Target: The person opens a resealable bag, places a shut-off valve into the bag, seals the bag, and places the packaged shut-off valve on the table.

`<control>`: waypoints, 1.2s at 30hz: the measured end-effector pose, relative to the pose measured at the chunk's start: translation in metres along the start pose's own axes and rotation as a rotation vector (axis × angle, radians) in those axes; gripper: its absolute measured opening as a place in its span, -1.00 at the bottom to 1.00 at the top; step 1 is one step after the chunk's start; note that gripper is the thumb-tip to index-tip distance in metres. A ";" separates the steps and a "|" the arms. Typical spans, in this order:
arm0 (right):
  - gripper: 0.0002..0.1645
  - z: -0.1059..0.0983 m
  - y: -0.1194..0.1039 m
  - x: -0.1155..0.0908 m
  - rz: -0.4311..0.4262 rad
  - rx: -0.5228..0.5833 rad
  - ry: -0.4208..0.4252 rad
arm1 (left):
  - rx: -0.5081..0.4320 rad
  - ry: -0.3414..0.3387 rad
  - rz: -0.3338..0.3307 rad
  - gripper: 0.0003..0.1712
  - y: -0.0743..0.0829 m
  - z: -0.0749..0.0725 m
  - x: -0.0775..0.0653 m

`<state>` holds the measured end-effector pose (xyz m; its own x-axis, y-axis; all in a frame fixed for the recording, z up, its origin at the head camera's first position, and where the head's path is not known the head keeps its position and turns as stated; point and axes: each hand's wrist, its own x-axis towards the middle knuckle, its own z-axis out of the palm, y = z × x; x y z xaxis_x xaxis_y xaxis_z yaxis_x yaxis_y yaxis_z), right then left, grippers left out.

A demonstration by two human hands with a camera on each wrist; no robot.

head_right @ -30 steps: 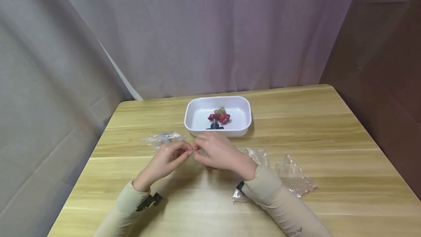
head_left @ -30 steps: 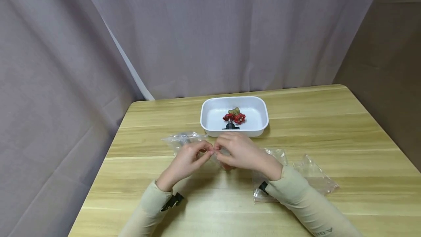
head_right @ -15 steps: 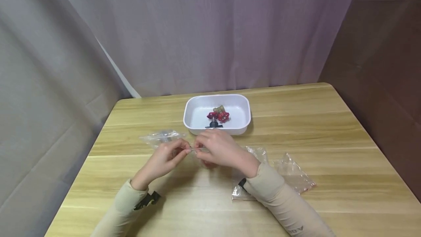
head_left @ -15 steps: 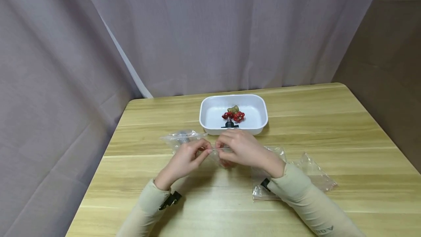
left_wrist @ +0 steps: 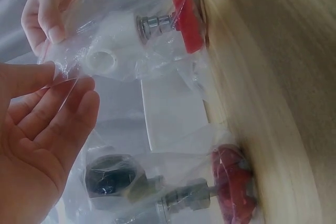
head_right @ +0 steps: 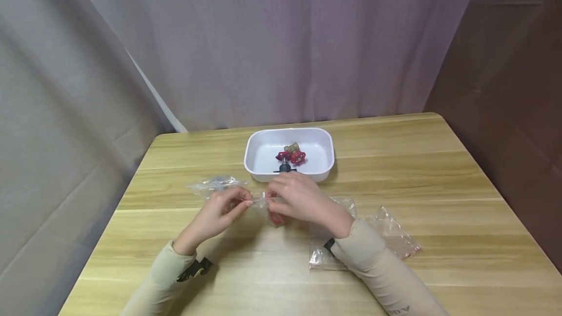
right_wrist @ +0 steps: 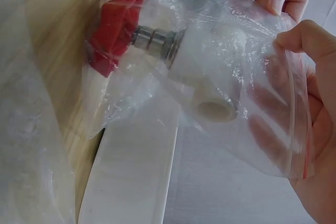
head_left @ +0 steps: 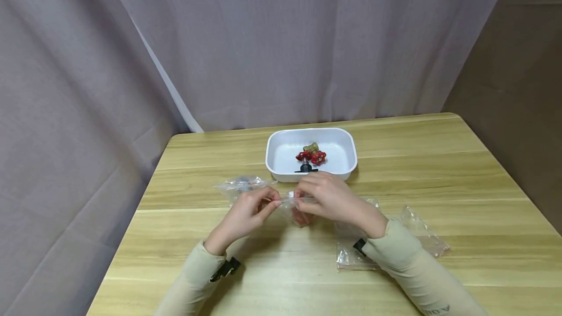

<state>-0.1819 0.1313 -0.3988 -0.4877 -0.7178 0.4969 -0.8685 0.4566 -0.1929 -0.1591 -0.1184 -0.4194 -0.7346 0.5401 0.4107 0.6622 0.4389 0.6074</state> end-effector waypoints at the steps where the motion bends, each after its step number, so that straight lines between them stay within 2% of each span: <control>1: -0.91 0.000 0.001 -0.001 -0.002 0.004 0.005 | -0.001 0.001 0.000 -0.95 0.000 0.000 0.000; 12: -0.91 -0.003 0.008 -0.009 -0.021 0.006 0.059 | -0.031 0.011 -0.009 -0.95 -0.004 -0.002 -0.002; 36: -0.92 -0.010 0.020 -0.026 -0.002 0.045 0.064 | -0.074 -0.007 -0.034 -0.93 -0.004 -0.001 -0.002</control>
<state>-0.1853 0.1642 -0.4074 -0.4806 -0.6830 0.5500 -0.8733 0.4300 -0.2292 -0.1609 -0.1222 -0.4216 -0.7552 0.5307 0.3847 0.6242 0.4030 0.6693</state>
